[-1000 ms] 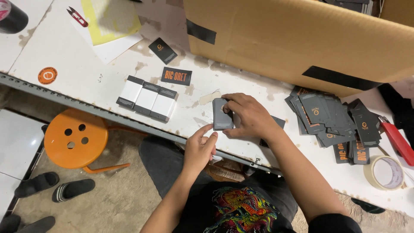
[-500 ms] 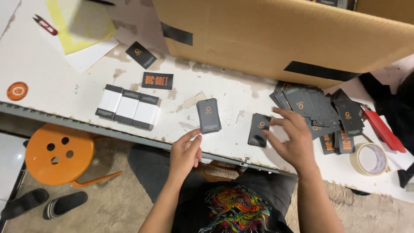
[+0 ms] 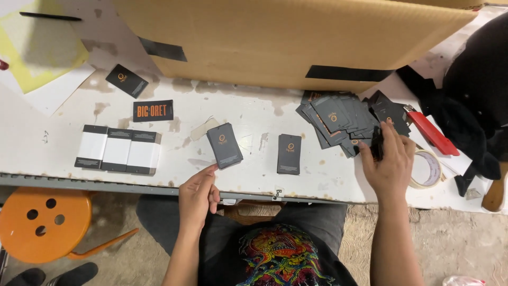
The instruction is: Picking up small printed cards, stacking them neatly, and wrapping the stack with a black fabric strip before cutting it with a utility knife.
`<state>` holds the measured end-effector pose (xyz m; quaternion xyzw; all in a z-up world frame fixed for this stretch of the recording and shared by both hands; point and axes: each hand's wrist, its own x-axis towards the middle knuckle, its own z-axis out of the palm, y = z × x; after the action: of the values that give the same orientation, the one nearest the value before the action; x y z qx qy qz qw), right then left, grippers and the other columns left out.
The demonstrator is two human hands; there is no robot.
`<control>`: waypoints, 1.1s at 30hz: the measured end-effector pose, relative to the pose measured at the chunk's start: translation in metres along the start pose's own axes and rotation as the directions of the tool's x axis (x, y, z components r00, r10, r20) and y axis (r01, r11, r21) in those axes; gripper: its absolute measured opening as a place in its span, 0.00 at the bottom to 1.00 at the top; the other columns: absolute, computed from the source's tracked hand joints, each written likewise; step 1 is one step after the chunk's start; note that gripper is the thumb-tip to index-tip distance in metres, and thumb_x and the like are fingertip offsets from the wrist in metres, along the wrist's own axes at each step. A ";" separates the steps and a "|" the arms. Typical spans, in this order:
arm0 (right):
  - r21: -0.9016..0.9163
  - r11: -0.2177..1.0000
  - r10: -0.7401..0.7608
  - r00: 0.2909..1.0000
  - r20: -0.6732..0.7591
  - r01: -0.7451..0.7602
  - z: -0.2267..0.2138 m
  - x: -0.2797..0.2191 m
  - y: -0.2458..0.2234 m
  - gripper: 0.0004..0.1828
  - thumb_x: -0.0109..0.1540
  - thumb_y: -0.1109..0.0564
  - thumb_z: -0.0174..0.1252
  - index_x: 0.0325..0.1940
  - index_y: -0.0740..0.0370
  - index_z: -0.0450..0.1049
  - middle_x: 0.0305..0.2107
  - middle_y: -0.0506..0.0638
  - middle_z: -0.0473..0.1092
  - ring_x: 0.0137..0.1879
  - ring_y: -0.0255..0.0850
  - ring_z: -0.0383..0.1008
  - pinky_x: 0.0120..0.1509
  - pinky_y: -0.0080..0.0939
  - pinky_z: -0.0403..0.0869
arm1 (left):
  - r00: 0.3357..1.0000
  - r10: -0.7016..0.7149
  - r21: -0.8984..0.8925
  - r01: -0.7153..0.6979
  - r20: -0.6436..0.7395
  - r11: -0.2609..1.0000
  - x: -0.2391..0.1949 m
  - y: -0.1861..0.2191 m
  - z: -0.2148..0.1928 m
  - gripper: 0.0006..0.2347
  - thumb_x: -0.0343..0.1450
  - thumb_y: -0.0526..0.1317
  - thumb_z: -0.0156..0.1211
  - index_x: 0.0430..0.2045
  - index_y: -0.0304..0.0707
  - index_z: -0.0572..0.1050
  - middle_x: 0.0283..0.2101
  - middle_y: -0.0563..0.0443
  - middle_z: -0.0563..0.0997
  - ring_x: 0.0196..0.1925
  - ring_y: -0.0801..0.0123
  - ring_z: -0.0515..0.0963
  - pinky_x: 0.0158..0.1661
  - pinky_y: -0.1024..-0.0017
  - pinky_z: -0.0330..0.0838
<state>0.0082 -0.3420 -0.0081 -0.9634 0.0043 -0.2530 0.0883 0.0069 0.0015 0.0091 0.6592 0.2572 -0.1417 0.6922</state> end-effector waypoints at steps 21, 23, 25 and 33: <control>0.581 0.647 0.589 0.808 0.030 -0.493 -0.004 0.012 0.006 0.26 0.52 0.68 0.59 0.54 0.61 0.63 0.36 0.48 0.63 0.43 0.33 0.63 0.44 0.28 0.65 | 0.998 0.062 -0.012 -0.061 0.021 0.998 -0.004 -0.006 -0.001 0.12 0.66 0.38 0.46 0.37 0.31 0.73 0.07 0.48 0.65 0.06 0.72 0.59 0.16 0.77 0.58; 0.607 0.624 0.619 0.786 0.000 -0.492 -0.001 0.005 0.012 0.26 0.54 0.68 0.57 0.55 0.60 0.62 0.38 0.49 0.62 0.33 0.28 0.57 0.36 0.24 0.62 | 0.996 0.086 -0.057 -0.087 -0.028 0.995 -0.006 -0.010 0.001 0.11 0.65 0.37 0.46 0.35 0.30 0.73 0.08 0.49 0.65 0.06 0.73 0.58 0.16 0.77 0.57; 0.630 0.601 0.651 0.759 -0.028 -0.492 0.000 -0.001 0.015 0.25 0.56 0.67 0.56 0.56 0.58 0.61 0.39 0.50 0.61 0.22 0.24 0.50 0.28 0.20 0.58 | 0.992 0.105 -0.098 -0.112 -0.075 0.989 -0.007 -0.018 0.003 0.10 0.65 0.35 0.45 0.33 0.29 0.73 0.08 0.49 0.64 0.07 0.74 0.58 0.15 0.78 0.56; 0.762 0.588 0.679 0.677 -0.284 -0.270 -0.010 -0.007 -0.011 0.28 0.55 0.78 0.52 0.55 0.60 0.58 0.37 0.54 0.55 0.48 0.39 0.57 0.51 0.39 0.69 | 0.814 0.486 -0.158 -0.551 -0.319 0.819 -0.024 -0.032 0.017 0.04 0.65 0.29 0.44 0.25 0.30 0.69 0.12 0.52 0.62 0.15 0.74 0.60 0.22 0.77 0.58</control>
<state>-0.0032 -0.3324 -0.0010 -0.7076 0.2097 -0.4664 0.4875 -0.0267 -0.0211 -0.0045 0.6273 0.1714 0.1756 0.7391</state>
